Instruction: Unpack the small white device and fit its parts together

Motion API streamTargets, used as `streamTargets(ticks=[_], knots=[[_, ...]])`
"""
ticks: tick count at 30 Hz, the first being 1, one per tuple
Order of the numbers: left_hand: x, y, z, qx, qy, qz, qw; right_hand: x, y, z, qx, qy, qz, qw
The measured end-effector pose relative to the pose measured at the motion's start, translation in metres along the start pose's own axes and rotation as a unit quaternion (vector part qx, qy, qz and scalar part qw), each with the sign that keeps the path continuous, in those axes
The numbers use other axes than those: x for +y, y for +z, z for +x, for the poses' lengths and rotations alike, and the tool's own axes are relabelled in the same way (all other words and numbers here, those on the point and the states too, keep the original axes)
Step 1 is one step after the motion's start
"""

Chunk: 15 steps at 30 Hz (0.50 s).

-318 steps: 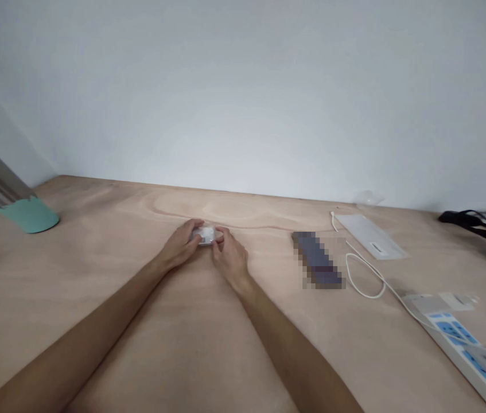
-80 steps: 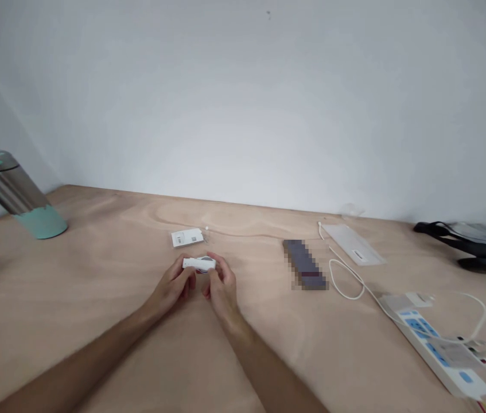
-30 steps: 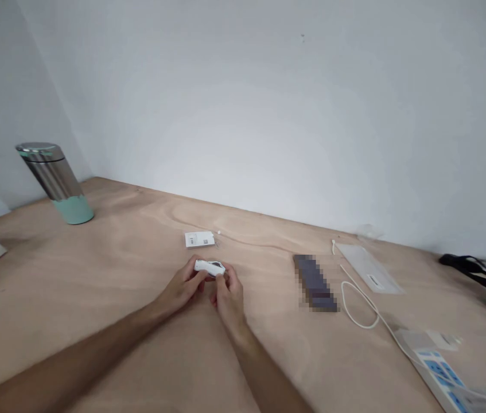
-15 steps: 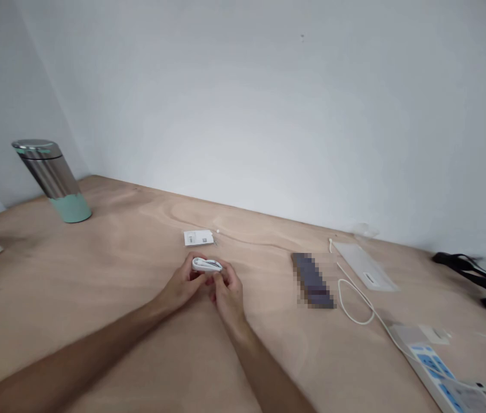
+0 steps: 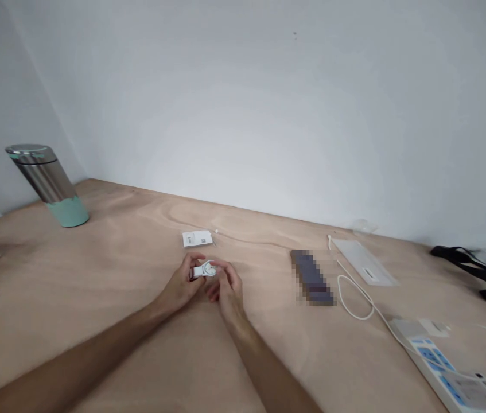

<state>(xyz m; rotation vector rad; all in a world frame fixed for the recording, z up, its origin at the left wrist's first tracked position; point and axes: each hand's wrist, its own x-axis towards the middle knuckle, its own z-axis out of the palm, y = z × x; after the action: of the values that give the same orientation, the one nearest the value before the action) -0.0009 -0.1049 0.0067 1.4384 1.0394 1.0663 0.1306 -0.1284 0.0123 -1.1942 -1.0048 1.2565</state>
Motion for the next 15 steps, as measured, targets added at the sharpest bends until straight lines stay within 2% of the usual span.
streamTargets(ticks=[9,15], knots=[[0.0009,-0.0007,-0.0003,0.009,0.004,0.033,0.999,0.001,-0.0007,0.0,-0.001,-0.008,0.011,1.0],[0.0052,-0.0014,-0.0006,0.025,-0.011,0.053,0.998,0.0009,0.0011,-0.0012,-0.022,-0.009,-0.031,0.999]])
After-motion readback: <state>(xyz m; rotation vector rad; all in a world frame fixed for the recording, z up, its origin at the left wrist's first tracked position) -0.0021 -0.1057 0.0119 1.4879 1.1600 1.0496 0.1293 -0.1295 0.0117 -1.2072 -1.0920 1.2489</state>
